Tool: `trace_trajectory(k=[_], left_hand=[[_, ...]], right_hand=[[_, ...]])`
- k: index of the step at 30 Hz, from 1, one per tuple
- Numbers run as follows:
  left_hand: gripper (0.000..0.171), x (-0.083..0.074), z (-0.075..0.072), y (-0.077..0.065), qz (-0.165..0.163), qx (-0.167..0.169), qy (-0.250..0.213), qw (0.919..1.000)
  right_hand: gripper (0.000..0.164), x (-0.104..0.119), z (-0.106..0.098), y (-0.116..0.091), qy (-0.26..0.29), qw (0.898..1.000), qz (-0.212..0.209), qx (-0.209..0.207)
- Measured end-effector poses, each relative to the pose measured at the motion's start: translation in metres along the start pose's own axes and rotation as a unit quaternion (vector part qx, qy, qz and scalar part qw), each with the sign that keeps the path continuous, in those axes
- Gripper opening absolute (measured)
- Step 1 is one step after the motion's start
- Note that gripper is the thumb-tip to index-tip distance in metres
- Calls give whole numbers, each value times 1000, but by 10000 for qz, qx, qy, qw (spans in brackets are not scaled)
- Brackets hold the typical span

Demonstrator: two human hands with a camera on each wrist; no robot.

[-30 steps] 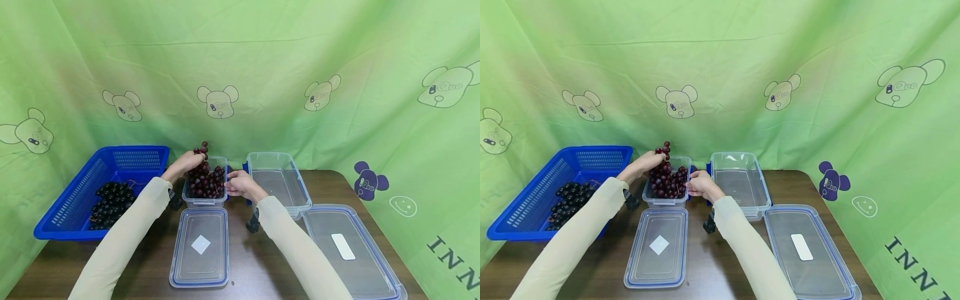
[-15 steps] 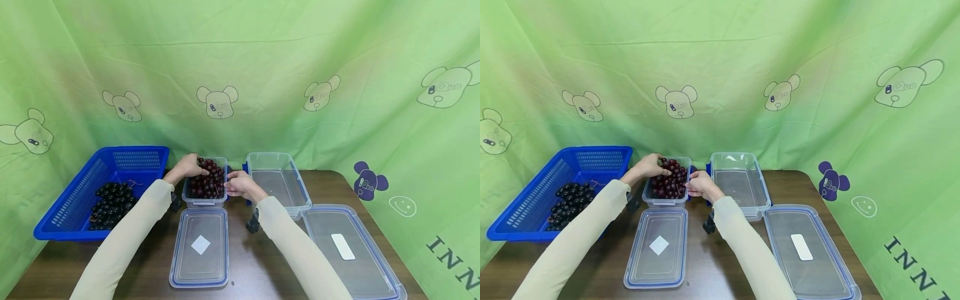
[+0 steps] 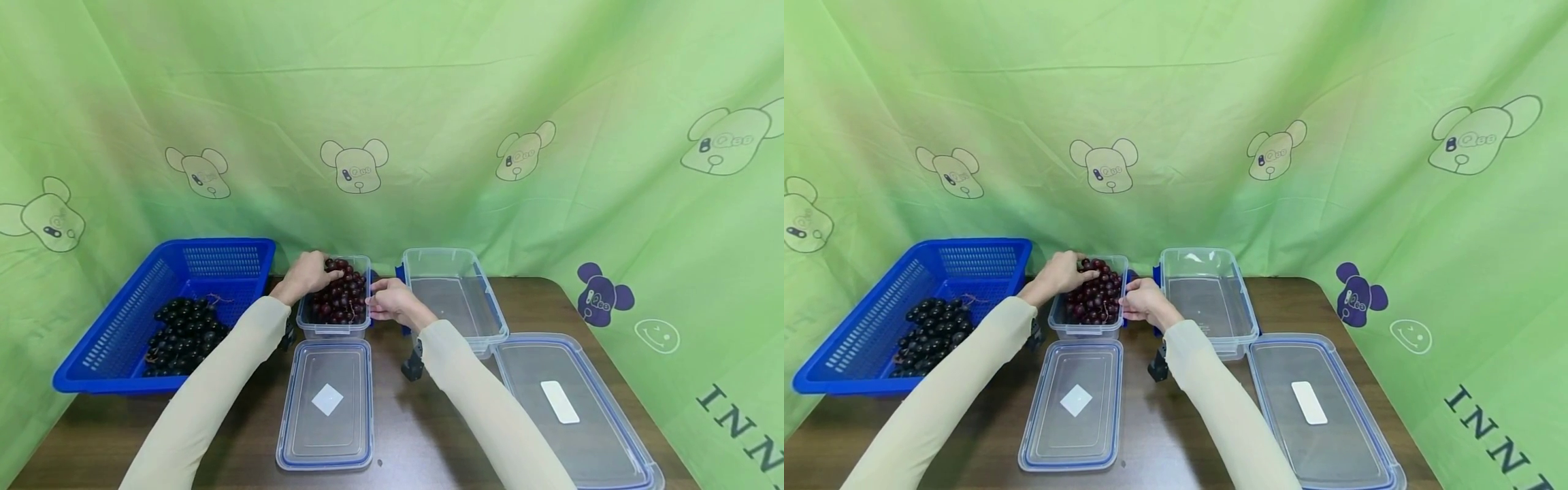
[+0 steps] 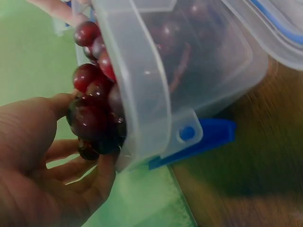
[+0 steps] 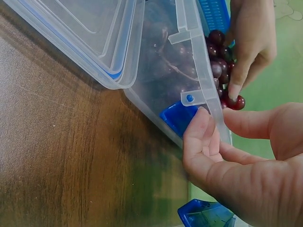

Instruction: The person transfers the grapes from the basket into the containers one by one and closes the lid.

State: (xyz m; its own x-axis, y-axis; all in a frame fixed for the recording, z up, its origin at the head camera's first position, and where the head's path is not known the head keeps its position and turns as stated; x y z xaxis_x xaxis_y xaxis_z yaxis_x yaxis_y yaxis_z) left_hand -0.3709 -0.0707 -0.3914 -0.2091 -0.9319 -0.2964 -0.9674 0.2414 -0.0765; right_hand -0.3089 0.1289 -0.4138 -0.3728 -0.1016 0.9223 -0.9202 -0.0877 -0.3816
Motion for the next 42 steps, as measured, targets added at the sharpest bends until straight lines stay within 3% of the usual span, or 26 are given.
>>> trace_trajectory(k=[5, 11, 15, 24, 31, 42], left_hand=[[45, 1, -2, 1, -209, -36, -37, 9998], [55, 4, 3, -1, -88, -343, 284, 9990], [52, 4, 5, 0, -34, -463, 497, 9977], [34, 3, 2, 5, -319, -160, 497, 9981], [55, 4, 4, 13, -498, -25, 455, 9977], [53, -1, 2, 6, -473, -114, 340, 9982]], right_hand=[[50, -1, 0, 0, -16, 10000, -25, -38], [51, -2, 3, 0, 71, 10000, 15, -16], [51, -2, 4, 0, 83, 10000, 10, -19], [50, -3, 5, 2, 73, 10000, -14, 10], [49, -2, 2, 1, 8, 10000, -75, -27], [53, 1, 3, -2, -155, 9998, -130, -37]])
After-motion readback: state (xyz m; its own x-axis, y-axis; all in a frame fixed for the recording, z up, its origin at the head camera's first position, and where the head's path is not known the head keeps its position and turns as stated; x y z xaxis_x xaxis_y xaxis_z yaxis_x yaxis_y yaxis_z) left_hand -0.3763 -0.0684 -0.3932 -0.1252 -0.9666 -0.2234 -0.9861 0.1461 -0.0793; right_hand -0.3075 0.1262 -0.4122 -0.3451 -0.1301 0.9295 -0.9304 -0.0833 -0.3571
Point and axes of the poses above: each hand's wrist, its own y-axis towards the middle knuckle, its own z-axis out of the palm, x = y × z, the point moved 1 cm from there along y, towards the middle knuckle, and after that the axes turned 7 degrees about y, right-handed, at the moved point
